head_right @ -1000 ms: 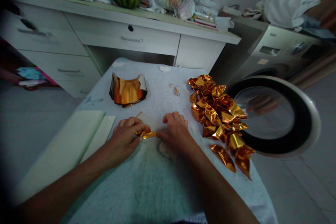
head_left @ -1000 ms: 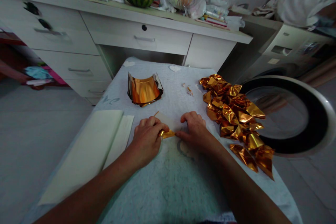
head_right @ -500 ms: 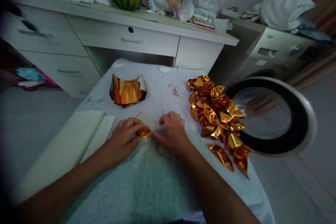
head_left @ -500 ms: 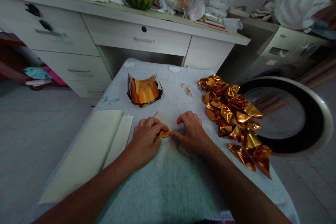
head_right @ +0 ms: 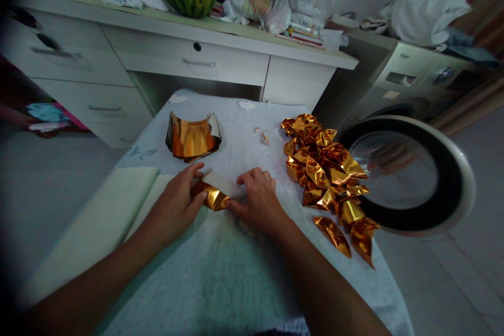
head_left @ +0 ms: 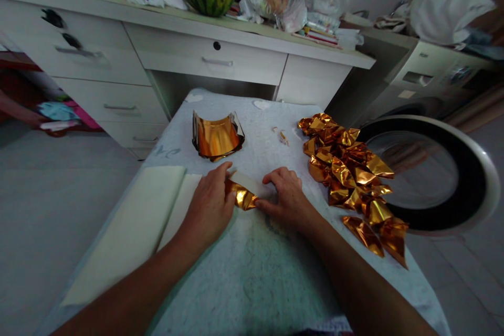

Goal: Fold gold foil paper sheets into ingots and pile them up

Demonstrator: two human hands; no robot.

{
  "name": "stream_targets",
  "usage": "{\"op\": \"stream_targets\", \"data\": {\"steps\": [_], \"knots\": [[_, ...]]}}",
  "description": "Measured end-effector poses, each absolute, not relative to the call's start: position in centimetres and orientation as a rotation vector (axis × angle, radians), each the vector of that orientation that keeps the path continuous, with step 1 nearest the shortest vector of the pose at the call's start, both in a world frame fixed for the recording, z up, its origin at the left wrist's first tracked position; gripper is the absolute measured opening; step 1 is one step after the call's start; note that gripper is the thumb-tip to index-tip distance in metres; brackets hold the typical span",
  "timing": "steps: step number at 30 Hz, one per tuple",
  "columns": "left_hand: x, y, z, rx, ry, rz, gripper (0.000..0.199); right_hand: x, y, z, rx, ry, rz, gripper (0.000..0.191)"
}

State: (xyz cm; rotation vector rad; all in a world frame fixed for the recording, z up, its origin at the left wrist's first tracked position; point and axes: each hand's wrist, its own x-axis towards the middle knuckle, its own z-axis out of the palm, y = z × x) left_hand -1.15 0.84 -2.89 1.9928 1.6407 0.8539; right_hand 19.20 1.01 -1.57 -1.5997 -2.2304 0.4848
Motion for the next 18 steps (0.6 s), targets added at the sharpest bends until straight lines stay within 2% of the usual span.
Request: {"op": "stream_targets", "data": {"steps": [9, 12, 15, 18], "knots": [[-1.9, 1.0, -1.5, 1.588, 1.455, 0.853, 0.06, 19.5, 1.1, -1.5, -1.512, -2.24, 0.536, 0.038], [-1.9, 1.0, -1.5, 1.471, 1.359, 0.928, 0.057, 19.5, 1.2, -1.5, -1.488, -2.101, 0.606, 0.049], [-1.6, 1.0, -1.5, 1.306, 1.277, 1.039, 0.054, 19.6, 1.4, -1.2, -1.441, -1.833, 0.769, 0.063], [-1.2, 0.8, -1.1, 1.163, 1.226, 1.109, 0.051, 19.8, 1.5, -0.8, -1.35, -1.568, 1.06, 0.06]]}}
